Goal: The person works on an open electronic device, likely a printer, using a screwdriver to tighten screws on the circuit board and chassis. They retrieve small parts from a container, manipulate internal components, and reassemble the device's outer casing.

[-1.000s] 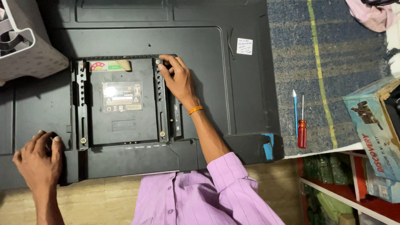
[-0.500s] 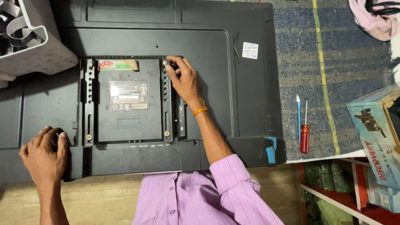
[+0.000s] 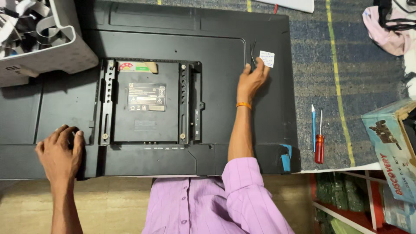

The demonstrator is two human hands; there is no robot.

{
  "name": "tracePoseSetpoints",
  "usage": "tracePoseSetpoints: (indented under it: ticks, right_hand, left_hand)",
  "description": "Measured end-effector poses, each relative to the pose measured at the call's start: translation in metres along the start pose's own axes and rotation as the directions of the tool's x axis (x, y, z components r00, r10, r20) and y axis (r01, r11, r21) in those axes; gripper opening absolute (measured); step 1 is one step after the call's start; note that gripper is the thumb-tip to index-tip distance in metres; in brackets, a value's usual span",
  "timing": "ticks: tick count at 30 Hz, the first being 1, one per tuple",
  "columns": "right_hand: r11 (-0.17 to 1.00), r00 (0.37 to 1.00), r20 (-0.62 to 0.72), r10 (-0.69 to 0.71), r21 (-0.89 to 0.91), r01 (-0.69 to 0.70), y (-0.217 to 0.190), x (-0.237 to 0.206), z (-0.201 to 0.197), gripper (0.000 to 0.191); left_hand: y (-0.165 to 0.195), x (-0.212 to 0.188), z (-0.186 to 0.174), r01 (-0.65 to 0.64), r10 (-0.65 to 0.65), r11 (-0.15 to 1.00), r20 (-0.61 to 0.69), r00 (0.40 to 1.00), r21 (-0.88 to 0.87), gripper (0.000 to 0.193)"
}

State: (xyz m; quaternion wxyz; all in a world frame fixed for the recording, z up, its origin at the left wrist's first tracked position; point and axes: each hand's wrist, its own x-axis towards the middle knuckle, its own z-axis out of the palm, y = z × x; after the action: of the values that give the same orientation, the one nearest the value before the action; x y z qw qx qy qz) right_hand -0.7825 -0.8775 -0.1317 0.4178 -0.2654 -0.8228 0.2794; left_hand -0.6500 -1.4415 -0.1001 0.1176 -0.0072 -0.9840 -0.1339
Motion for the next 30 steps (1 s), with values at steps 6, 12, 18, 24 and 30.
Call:
tracePoseSetpoints:
  ticks: [6,12,18,24,30]
  right_hand:
    - [0.986,0.983,0.129,0.131,-0.118,-0.116,0.026,0.008,0.006,0.012]
    - [0.811,0.898,0.340,0.279,0.417,-0.410,0.019,0.014,-0.016,0.011]
    - [0.476,0.704,0.684,0.194,0.562,-0.677,-0.020,-0.009,-0.062,0.013]
    - [0.540,0.746,0.666,0.018,0.622,-0.567,-0.057,-0.028,-0.063,0.018]
    - [0.488,0.661,0.744,-0.099,0.615,-0.619,-0.079,-0.043,-0.058,0.026]
  left_hand:
    - [0.007,-0.001,-0.011,-0.011,0.010,1.000,-0.029,1.000,-0.014,0.036]
    - [0.007,0.000,-0.016,-0.009,0.007,1.000,-0.053,0.999,-0.027,0.035]
    - [0.005,0.000,-0.017,-0.002,0.001,1.000,-0.054,0.999,-0.026,0.035]
    - [0.003,0.000,-0.015,-0.009,0.007,0.999,-0.066,0.998,-0.031,0.034]
    - [0.004,0.001,-0.016,0.002,-0.005,0.999,-0.074,0.997,-0.040,0.034]
